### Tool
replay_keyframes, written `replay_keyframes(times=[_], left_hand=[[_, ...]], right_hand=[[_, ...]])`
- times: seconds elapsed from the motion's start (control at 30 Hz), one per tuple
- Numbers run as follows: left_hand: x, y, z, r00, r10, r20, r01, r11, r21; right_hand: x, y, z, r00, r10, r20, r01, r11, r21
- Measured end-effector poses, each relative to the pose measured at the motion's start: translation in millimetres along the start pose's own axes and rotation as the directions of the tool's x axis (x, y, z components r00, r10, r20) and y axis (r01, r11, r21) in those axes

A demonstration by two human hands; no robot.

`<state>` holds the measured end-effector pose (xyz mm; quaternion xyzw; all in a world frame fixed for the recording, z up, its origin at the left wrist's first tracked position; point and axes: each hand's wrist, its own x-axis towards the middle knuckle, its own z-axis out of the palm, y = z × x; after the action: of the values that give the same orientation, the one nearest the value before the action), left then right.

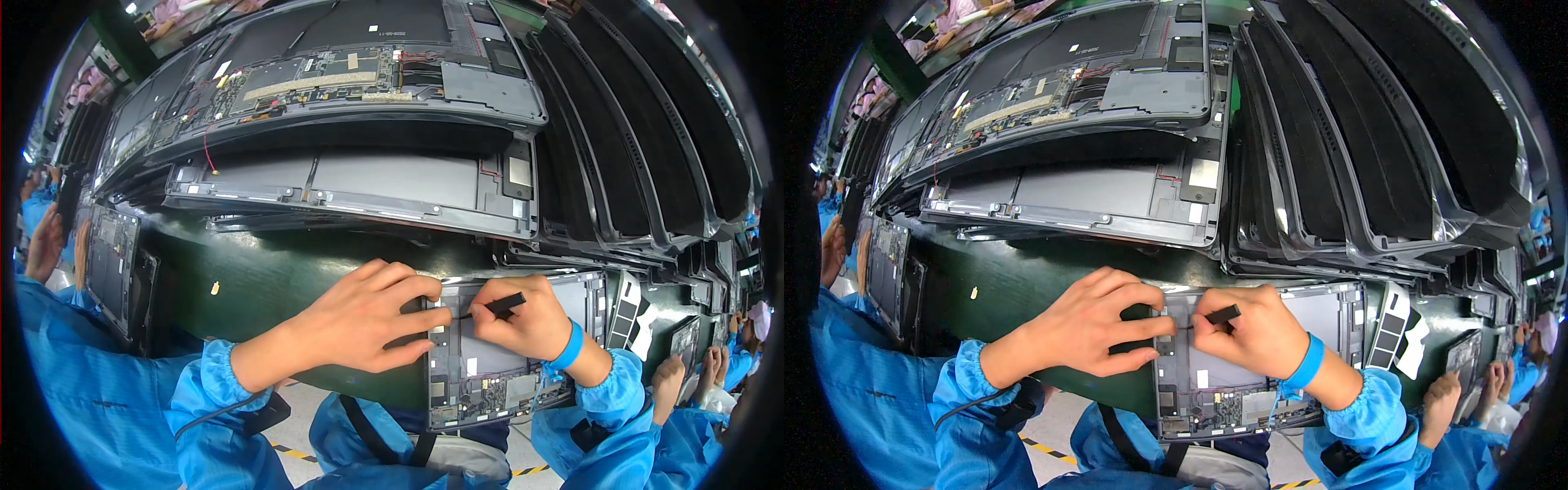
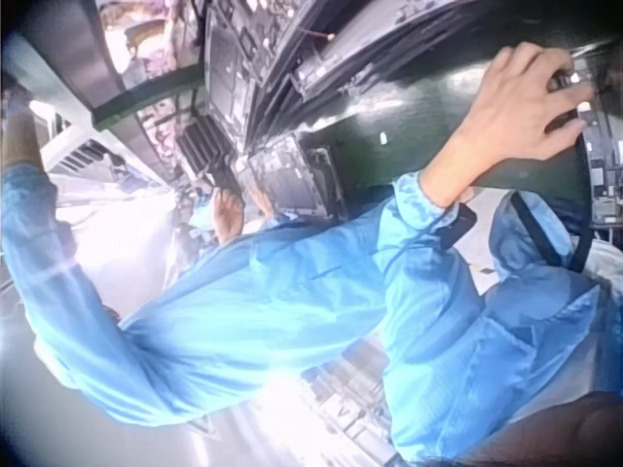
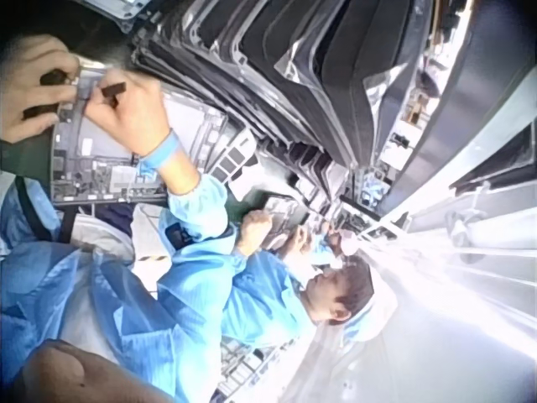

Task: Assembling the internal components and cables of handheld electronic devices on a factory production line.

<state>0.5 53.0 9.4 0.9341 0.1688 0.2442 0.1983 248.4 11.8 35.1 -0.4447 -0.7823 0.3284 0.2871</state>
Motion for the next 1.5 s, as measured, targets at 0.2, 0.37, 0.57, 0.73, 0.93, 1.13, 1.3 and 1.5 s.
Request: replay_keyframes(times=[0.2,0.37,0.57,0.73,0.93,1.13,1.3,1.5], left_hand=[[-4.3,1.3,6.7,0.997,0.026,-0.07,-0.021,0.998,0.065],[-4.9,3.4,7.6,0.998,0.021,-0.067,-0.014,0.995,0.1],[-6.0,4.2,7.7,0.998,0.006,-0.058,0.001,0.994,0.108],[-6.4,8.3,7.8,0.998,-0.009,-0.067,0.017,0.992,0.122],[-10.1,14.8,10.5,0.996,-0.028,-0.089,0.041,0.988,0.152],[-17.5,33.5,16.1,0.996,-0.035,0.086,0.027,0.996,0.089],[-14.6,33.7,11.1,0.993,-0.005,0.121,-0.01,0.993,0.12],[-13.6,31.8,9.7,0.988,0.047,0.144,-0.068,0.987,0.146]], right_hand=[[-21.8,-11.6,17.8,0.989,-0.05,-0.14,0.028,0.988,-0.154],[-41.5,-16.4,24.6,0.989,-0.064,-0.131,0.038,0.981,-0.192],[-46.9,-18.1,25.3,0.99,-0.114,-0.084,0.095,0.975,-0.203],[-48.6,-17.5,24.5,0.987,-0.139,-0.076,0.121,0.971,-0.206],[-50.9,-19.1,23.9,0.987,-0.153,-0.054,0.14,0.971,-0.196],[-53.2,-17.6,25.2,0.986,-0.153,-0.065,0.138,0.972,-0.193],[-58.5,-23.5,23.8,0.986,-0.154,-0.067,0.136,0.965,-0.225],[-62.4,-28.1,21.7,0.986,-0.161,-0.049,0.148,0.967,-0.208]])
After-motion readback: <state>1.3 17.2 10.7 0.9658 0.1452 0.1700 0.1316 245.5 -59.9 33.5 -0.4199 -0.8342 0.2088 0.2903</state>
